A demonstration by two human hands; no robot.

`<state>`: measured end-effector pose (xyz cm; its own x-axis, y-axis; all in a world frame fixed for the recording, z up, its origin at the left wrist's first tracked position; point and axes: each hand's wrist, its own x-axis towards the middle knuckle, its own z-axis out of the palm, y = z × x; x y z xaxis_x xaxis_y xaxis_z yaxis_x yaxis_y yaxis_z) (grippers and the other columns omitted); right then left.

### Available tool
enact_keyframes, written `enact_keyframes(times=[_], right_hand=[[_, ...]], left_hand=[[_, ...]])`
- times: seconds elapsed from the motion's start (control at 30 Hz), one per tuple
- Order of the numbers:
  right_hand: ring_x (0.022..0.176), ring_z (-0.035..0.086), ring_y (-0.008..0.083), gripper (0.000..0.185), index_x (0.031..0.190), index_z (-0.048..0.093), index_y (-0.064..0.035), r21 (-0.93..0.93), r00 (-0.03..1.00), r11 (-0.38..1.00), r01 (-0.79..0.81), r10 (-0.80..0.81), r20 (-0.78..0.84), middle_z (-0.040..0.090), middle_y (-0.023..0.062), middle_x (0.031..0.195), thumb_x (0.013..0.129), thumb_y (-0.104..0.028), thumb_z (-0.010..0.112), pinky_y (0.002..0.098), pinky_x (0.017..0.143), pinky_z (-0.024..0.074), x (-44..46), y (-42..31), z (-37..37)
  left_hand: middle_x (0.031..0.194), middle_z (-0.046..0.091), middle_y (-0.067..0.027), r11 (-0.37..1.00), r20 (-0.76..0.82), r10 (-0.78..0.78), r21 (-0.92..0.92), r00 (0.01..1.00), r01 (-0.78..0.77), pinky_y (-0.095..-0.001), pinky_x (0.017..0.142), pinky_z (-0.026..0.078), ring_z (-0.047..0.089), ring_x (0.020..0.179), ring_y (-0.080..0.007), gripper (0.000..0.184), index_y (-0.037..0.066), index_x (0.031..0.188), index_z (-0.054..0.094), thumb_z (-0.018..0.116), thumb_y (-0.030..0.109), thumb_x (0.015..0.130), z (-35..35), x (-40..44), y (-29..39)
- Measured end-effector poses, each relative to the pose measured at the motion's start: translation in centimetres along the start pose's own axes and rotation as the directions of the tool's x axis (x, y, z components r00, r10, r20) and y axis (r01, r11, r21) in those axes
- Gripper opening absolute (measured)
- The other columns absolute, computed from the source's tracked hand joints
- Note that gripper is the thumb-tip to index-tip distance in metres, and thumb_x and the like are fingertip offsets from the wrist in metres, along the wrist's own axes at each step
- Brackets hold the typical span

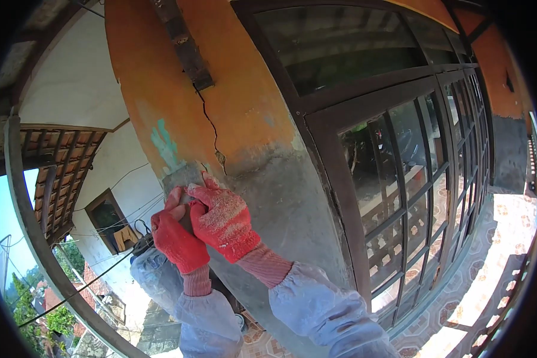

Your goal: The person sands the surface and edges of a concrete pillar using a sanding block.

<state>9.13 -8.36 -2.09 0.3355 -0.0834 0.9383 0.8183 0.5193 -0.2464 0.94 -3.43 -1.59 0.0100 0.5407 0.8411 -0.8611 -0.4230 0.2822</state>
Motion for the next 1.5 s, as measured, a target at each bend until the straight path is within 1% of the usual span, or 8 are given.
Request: enact_keyframes(times=[0.13,0.27,0.53,0.67,0.73,0.87,0.9,1.5], right_hand=[[0.092,0.068,0.0380,0.028,0.105,0.072,-0.0128,-0.155,0.995,0.987,-0.031,0.045,0.090,0.065,0.0224,0.119,0.080,-0.011,0.060,0.0445,0.081,0.0558,0.3,-2.1,-0.9],[0.092,0.068,0.0372,0.026,0.104,0.073,-0.0133,-0.001,0.999,1.000,-0.009,0.009,0.048,0.065,0.0214,0.120,0.081,-0.012,0.061,0.0436,0.082,0.0556,-3.9,0.2,-1.7],[0.095,0.068,0.0363,0.027,0.104,0.073,-0.0136,0.013,0.999,1.000,-0.017,0.016,0.034,0.064,0.0209,0.125,0.080,-0.012,0.061,0.0435,0.082,0.0559,-1.3,-0.1,0.3],[0.092,0.067,0.0357,0.031,0.107,0.072,-0.0146,-0.073,0.996,0.994,0.083,-0.080,0.042,0.061,0.0203,0.131,0.078,-0.011,0.062,0.0433,0.082,0.0557,-3.2,1.2,0.2],[0.091,0.067,0.0351,0.032,0.108,0.072,-0.0149,-0.066,0.990,0.987,0.144,-0.143,0.015,0.060,0.0199,0.133,0.077,-0.011,0.063,0.0432,0.081,0.0558,-2.2,1.2,1.0],[0.092,0.067,0.0347,0.030,0.106,0.072,-0.0146,-0.027,0.992,0.992,0.125,-0.125,0.005,0.060,0.0198,0.133,0.077,-0.012,0.063,0.0441,0.082,0.0552,-3.1,1.5,0.7],[0.092,0.067,0.0351,0.030,0.106,0.072,-0.0143,-0.015,0.992,0.992,0.123,-0.123,0.011,0.059,0.0197,0.133,0.078,-0.012,0.063,0.0441,0.082,0.0549,-3.8,1.7,0.5],[0.100,0.069,0.0337,0.026,0.100,0.074,-0.0134,0.047,0.999,0.998,-0.043,0.044,-0.012,0.069,0.0181,0.115,0.079,-0.002,0.064,0.0394,0.083,0.0568,4.4,-1.6,2.0]], left_hand=[[0.121,0.067,-0.0212,0.742,0.171,0.324,0.565,0.930,-0.362,-0.0395,0.104,0.046,0.065,0.112,-0.0294,0.016,-0.003,0.092,0.056,0.067,-0.004,0.081,-0.7,-1.1,-0.5],[0.121,0.066,-0.0226,0.989,-0.114,-0.118,-0.101,0.986,0.107,-0.0419,0.096,0.053,0.064,0.110,-0.0306,0.017,-0.006,0.092,0.059,0.062,-0.007,0.075,-1.1,-3.4,0.0],[0.122,0.066,-0.0207,0.828,0.037,0.274,0.500,0.961,-0.255,-0.0397,0.096,0.051,0.064,0.109,-0.0300,0.016,-0.002,0.091,0.059,0.060,-0.005,0.075,-0.6,-1.2,-0.4],[0.122,0.066,-0.0195,0.991,-0.080,-0.112,0.059,0.991,0.117,-0.0377,0.098,0.049,0.061,0.116,-0.0284,0.013,-0.003,0.092,0.057,0.061,-0.001,0.080,-2.7,-2.1,-1.3],[0.123,0.065,-0.0208,0.827,0.057,0.336,0.460,0.940,-0.324,-0.0388,0.099,0.049,0.060,0.118,-0.0289,0.011,-0.004,0.090,0.056,0.056,-0.002,0.079,-1.0,-1.3,-1.1],[0.124,0.065,-0.0207,0.709,0.145,0.383,0.587,0.912,-0.391,-0.0380,0.100,0.048,0.060,0.119,-0.0290,0.012,-0.003,0.092,0.055,0.055,-0.002,0.080,-1.3,-2.5,-1.3],[0.123,0.066,-0.0210,0.996,-0.193,-0.061,0.055,0.979,0.073,-0.0382,0.102,0.047,0.061,0.118,-0.0298,0.014,-0.003,0.092,0.055,0.054,-0.003,0.079,-0.7,-3.0,0.0],[0.125,0.065,-0.0195,0.956,-0.023,0.203,0.221,0.979,-0.193,-0.0399,0.104,0.046,0.061,0.117,-0.0279,0.015,0.000,0.094,0.058,0.060,-0.005,0.080,2.1,3.4,0.7]])
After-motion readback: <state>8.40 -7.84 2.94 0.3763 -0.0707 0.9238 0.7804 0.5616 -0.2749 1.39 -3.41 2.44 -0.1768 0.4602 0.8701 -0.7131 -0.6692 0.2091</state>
